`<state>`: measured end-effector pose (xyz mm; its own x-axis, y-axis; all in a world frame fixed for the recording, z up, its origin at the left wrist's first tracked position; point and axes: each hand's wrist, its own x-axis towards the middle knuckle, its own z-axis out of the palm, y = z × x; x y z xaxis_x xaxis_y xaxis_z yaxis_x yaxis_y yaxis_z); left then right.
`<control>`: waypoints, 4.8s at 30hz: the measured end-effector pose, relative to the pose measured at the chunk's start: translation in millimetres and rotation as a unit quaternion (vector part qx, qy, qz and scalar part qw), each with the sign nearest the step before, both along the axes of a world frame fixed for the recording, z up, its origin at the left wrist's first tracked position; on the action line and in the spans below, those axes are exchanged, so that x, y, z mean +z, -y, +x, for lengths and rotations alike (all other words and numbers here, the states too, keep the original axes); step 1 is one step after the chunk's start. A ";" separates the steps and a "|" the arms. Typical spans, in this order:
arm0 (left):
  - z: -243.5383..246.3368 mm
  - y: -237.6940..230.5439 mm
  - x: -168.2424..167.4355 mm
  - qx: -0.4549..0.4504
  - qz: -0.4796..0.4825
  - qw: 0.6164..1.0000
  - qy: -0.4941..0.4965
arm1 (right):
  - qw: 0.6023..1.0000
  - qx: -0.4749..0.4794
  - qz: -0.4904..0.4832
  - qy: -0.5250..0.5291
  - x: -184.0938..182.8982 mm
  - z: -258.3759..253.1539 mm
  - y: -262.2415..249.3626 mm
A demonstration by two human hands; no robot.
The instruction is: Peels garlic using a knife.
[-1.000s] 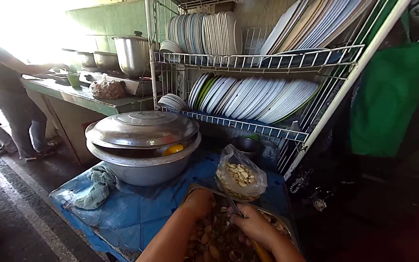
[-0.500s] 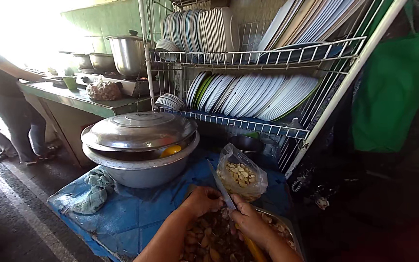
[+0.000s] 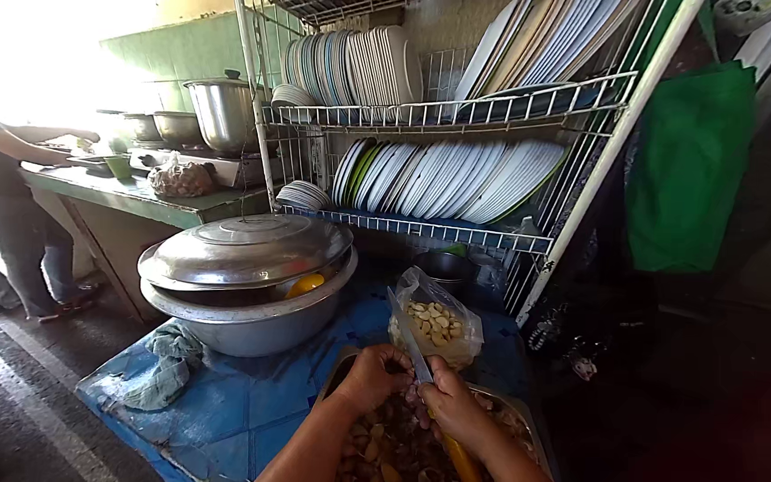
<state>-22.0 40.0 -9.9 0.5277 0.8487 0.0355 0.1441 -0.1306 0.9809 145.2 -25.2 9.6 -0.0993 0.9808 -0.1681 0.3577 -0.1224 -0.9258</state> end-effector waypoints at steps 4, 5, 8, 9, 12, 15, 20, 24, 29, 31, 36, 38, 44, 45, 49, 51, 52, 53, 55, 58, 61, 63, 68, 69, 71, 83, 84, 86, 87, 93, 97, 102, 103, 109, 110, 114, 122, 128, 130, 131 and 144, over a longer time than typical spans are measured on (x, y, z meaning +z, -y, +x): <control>-1.5 0.2 -0.7 0.021 -0.015 0.999 0.046 | 1.000 -0.005 0.011 -0.004 1.0 0.8 -0.1; -1.4 0.5 0.2 0.026 -0.022 0.998 0.050 | 1.000 -0.009 0.014 -0.004 1.3 0.5 0.0; 1.5 2.4 2.7 0.054 -0.055 0.995 0.067 | 0.999 -0.026 0.023 -0.015 2.7 -0.9 1.6; 2.5 3.1 3.5 0.063 -0.069 0.993 0.078 | 0.999 -0.032 0.027 -0.019 2.7 -1.6 1.8; 5.6 4.3 3.3 0.083 -0.106 0.985 0.108 | 0.999 -0.036 0.030 -0.016 2.3 -1.8 1.2; 7.6 5.3 2.8 0.081 -0.115 0.984 0.107 | 0.999 -0.033 0.031 0.012 1.2 -2.0 0.2; 12.5 8.8 2.0 0.096 -0.080 0.990 0.067 | 0.997 -0.037 0.035 0.064 0.9 -4.8 -0.2; 20.2 13.9 0.7 0.143 -0.047 0.988 0.041 | 0.995 -0.047 0.029 0.078 2.2 -7.0 0.2; 27.5 19.1 1.6 0.169 -0.041 0.984 0.036 | 0.994 -0.063 0.028 0.081 2.8 -7.7 0.4; 28.6 20.0 1.6 0.165 -0.041 0.985 0.040 | 0.993 -0.071 0.027 0.095 3.3 -8.0 0.1; 30.9 22.0 1.0 0.164 -0.025 0.986 0.026 | 0.988 -0.077 0.022 0.134 2.3 -9.7 -2.1; 31.0 23.4 2.1 0.161 -0.023 0.986 0.020 | 0.984 -0.076 0.022 0.158 3.3 -10.1 -2.3; 31.5 25.5 1.9 0.153 0.014 0.988 -0.007 | 0.969 -0.093 0.023 0.226 15.4 -16.2 2.6; 31.6 26.0 1.8 0.153 0.026 0.988 -0.013 | 0.967 -0.098 0.020 0.233 17.4 -17.6 3.1; 33.3 29.2 1.3 0.160 0.091 0.983 -0.015 | 0.968 -0.122 0.023 0.216 14.8 -17.5 2.4; 33.7 30.6 1.8 0.163 0.110 0.980 -0.014 | 0.970 -0.131 0.029 0.201 12.0 -16.2 1.6; 33.3 31.1 2.2 0.161 0.119 0.980 -0.017 | 0.971 -0.133 0.031 0.195 11.4 -15.6 1.3; 33.2 31.6 2.2 0.161 0.129 0.978 -0.019 | 0.972 -0.136 0.031 0.188 11.0 -15.3 0.7; 33.2 32.6 0.1 0.162 0.163 0.973 -0.017 | 0.973 -0.143 0.032 0.176 8.9 -14.8 -0.6; 34.1 32.2 -3.4 0.160 0.219 0.963 -0.018 | 0.977 -0.152 0.030 0.145 3.6 -11.5 -2.9; 32.7 29.7 -1.7 0.129 0.203 0.970 -0.037 | 0.983 -0.148 0.018 0.105 -0.4 -8.4 -5.7; 31.4 28.2 0.3 0.097 0.175 0.978 -0.053 | 0.984 -0.138 0.016 0.108 -1.0 -8.1 -6.2; 24.4 18.4 -0.4 0.044 0.101 0.994 -0.005 | 0.991 -0.113 0.019 0.064 -2.9 -5.2 -5.4; 22.7 16.9 -0.2 0.036 0.089 0.995 0.004 | 0.993 -0.106 0.019 0.046 -3.2 -4.7 -4.8; 19.0 14.5 0.7 0.018 0.091 0.996 0.006 | 0.995 -0.096 0.019 0.008 -2.3 -4.8 -3.4; 11.3 10.7 11.8 0.039 0.049 0.998 -0.014 | 0.981 -0.187 0.000 -0.050 1.4 0.9 -5.7; 8.6 8.7 10.7 0.035 0.035 0.999 -0.002 | 0.979 -0.196 -0.002 -0.049 1.3 2.0 -6.6; 4.6 5.7 8.3 0.019 -0.002 1.000 0.019 | 0.984 -0.175 -0.011 -0.033 2.2 4.2 -6.1; 4.1 5.6 8.0 0.012 -0.019 1.000 0.019 | 0.989 -0.143 -0.024 -0.014 3.4 5.0 -4.5; 3.5 7.4 8.8 0.002 -0.010 0.999 -0.053 | 0.997 -0.004 -0.043 0.059 3.9 3.2 -0.3; 0.2 4.0 7.3 0.014 -0.008 1.000 -0.013 | 0.997 0.008 -0.040 0.062 3.0 1.4 -1.3; 7.3 8.3 6.5 0.062 -0.114 0.987 0.098 | 0.998 -0.012 0.003 0.066 1.7 -2.4 -0.3; 8.4 9.9 7.8 0.065 -0.133 0.983 0.113 | 0.997 -0.019 0.010 0.074 1.0 -2.5 -0.8; 13.8 16.8 12.5 0.056 -0.117 0.986 0.108 | 0.992 -0.056 0.018 0.109 0.6 -3.6 -2.7; 14.4 17.8 13.1 0.058 -0.110 0.986 0.109 | 0.992 -0.058 0.021 0.110 0.4 -3.7 -2.9; 14.8 16.8 11.1 0.072 -0.083 0.986 0.124 | 0.991 -0.059 0.031 0.118 1.7 -4.6 -2.2; 13.2 17.1 14.3 0.066 -0.080 0.988 0.110 | 0.993 -0.057 0.041 0.095 1.0 -3.2 -2.5; 11.1 11.5 6.0 0.060 0.002 0.997 0.048 | 0.994 -0.037 0.042 0.095 3.1 -2.7 -0.7; 11.2 12.3 5.3 0.050 0.047 0.997 0.025 | 0.993 -0.033 0.039 0.104 3.1 -2.8 -0.6; 11.4 12.6 5.4 0.049 0.063 0.997 0.020 | 0.993 -0.031 0.039 0.109 3.0 -2.8 -0.5; 13.1 10.1 1.7 0.098 0.033 0.994 0.040 | 0.989 -0.030 0.054 0.131 4.4 -3.6 0.5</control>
<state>-8.9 29.9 -8.1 0.3452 0.9295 0.1299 0.0941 -0.1720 0.9806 141.6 -25.7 14.0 -0.0070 0.9972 -0.0750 0.5822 -0.0569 -0.8111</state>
